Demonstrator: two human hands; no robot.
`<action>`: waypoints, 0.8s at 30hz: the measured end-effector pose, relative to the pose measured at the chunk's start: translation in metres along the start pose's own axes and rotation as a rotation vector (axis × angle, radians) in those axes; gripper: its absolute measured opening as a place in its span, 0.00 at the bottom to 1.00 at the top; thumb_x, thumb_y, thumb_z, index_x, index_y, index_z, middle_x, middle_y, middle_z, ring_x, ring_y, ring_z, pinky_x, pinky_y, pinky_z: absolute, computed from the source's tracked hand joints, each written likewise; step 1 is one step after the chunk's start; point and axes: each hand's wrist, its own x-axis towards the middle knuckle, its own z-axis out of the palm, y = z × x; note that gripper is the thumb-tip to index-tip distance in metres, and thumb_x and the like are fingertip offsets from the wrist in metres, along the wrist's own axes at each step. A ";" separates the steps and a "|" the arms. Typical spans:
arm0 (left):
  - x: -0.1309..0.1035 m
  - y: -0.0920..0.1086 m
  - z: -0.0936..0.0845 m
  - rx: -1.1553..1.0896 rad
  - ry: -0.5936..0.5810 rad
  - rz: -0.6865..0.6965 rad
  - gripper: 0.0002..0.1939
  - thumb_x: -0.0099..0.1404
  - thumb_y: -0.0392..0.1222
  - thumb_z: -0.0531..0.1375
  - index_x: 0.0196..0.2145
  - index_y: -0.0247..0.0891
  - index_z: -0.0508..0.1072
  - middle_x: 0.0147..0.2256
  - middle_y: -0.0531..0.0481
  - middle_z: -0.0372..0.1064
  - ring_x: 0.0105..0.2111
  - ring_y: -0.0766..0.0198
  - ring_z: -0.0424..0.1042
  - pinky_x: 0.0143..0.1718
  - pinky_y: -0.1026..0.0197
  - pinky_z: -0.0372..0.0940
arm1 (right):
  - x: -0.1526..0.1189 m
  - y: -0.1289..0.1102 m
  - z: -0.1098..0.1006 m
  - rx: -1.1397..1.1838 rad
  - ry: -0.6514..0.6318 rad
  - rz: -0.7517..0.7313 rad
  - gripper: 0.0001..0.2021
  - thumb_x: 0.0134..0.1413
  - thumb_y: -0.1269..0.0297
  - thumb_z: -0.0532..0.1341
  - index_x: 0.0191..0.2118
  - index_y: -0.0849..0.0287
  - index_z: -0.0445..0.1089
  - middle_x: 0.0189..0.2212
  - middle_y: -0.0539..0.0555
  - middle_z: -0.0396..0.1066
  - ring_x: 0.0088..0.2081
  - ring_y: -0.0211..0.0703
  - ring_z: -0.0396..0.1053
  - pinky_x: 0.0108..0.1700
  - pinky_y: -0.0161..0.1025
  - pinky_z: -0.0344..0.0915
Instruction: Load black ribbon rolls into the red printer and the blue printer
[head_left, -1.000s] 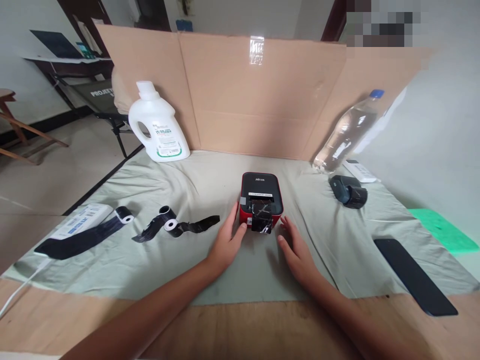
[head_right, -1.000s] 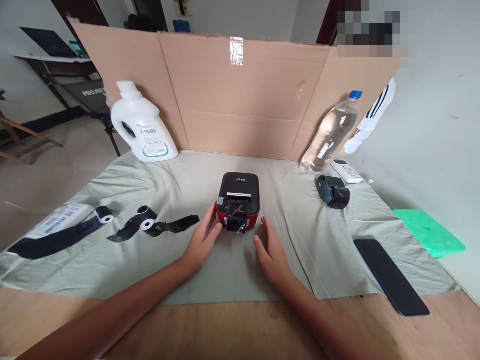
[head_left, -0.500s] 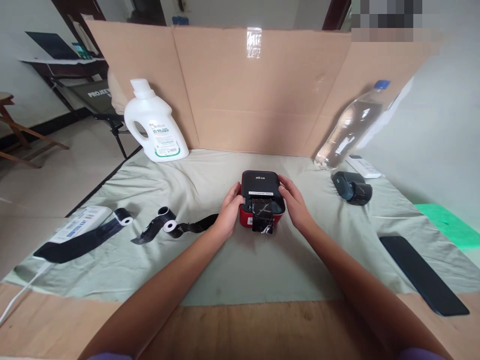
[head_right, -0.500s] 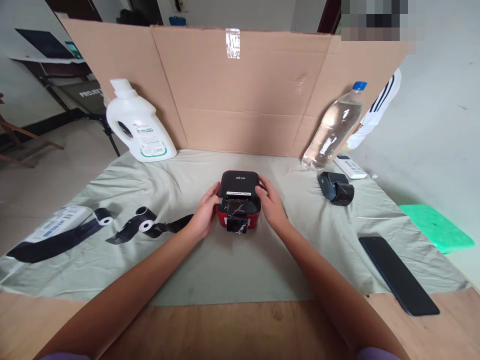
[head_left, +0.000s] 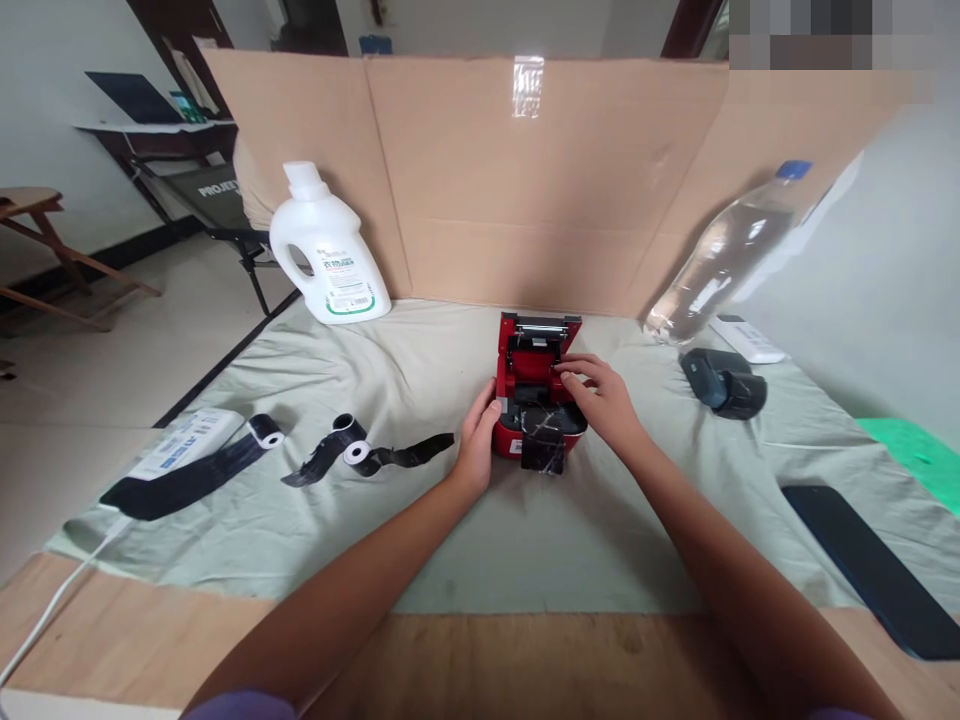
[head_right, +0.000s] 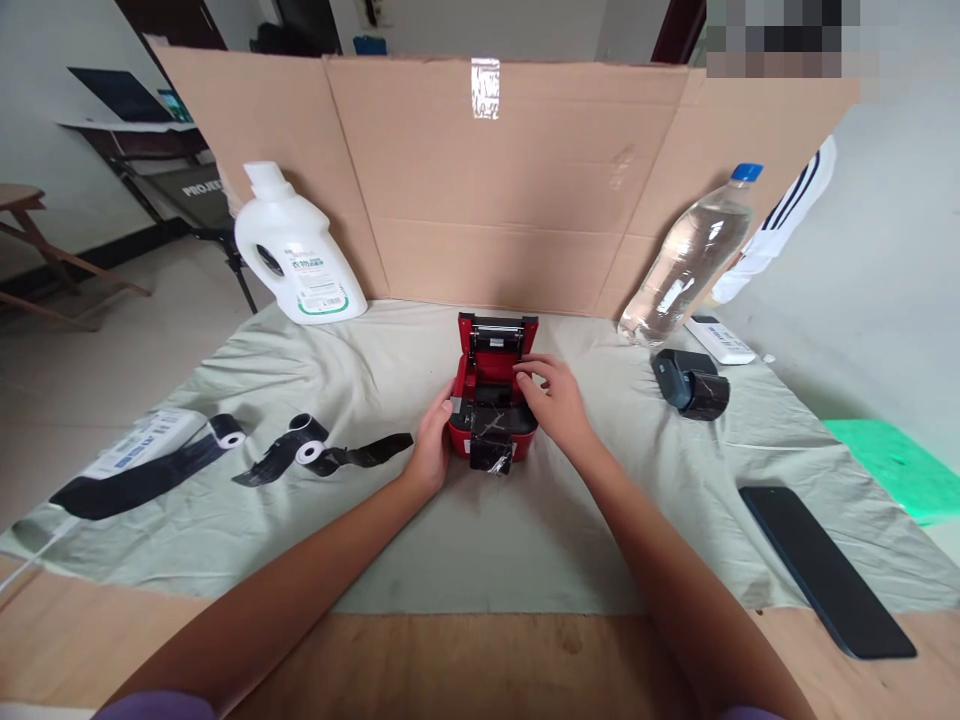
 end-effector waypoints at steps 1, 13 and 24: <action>0.000 -0.001 0.000 0.002 -0.001 0.022 0.27 0.66 0.53 0.59 0.61 0.47 0.67 0.64 0.52 0.61 0.67 0.55 0.56 0.69 0.51 0.50 | 0.004 -0.005 -0.001 -0.068 -0.015 -0.038 0.13 0.59 0.59 0.58 0.41 0.54 0.79 0.46 0.55 0.76 0.47 0.51 0.71 0.43 0.46 0.69; -0.003 0.003 0.001 0.037 0.012 0.034 0.28 0.65 0.53 0.61 0.61 0.44 0.68 0.64 0.50 0.62 0.66 0.56 0.58 0.68 0.53 0.52 | 0.068 -0.046 0.029 -0.806 -0.836 -0.100 0.11 0.47 0.73 0.63 0.37 0.57 0.78 0.35 0.60 0.77 0.40 0.57 0.74 0.38 0.43 0.65; -0.002 0.009 0.005 -0.058 -0.003 0.023 0.28 0.65 0.51 0.61 0.61 0.44 0.68 0.64 0.50 0.61 0.66 0.54 0.58 0.69 0.52 0.51 | 0.055 -0.055 -0.011 -0.164 -0.515 0.109 0.10 0.52 0.62 0.63 0.40 0.54 0.77 0.39 0.56 0.77 0.40 0.53 0.73 0.42 0.46 0.70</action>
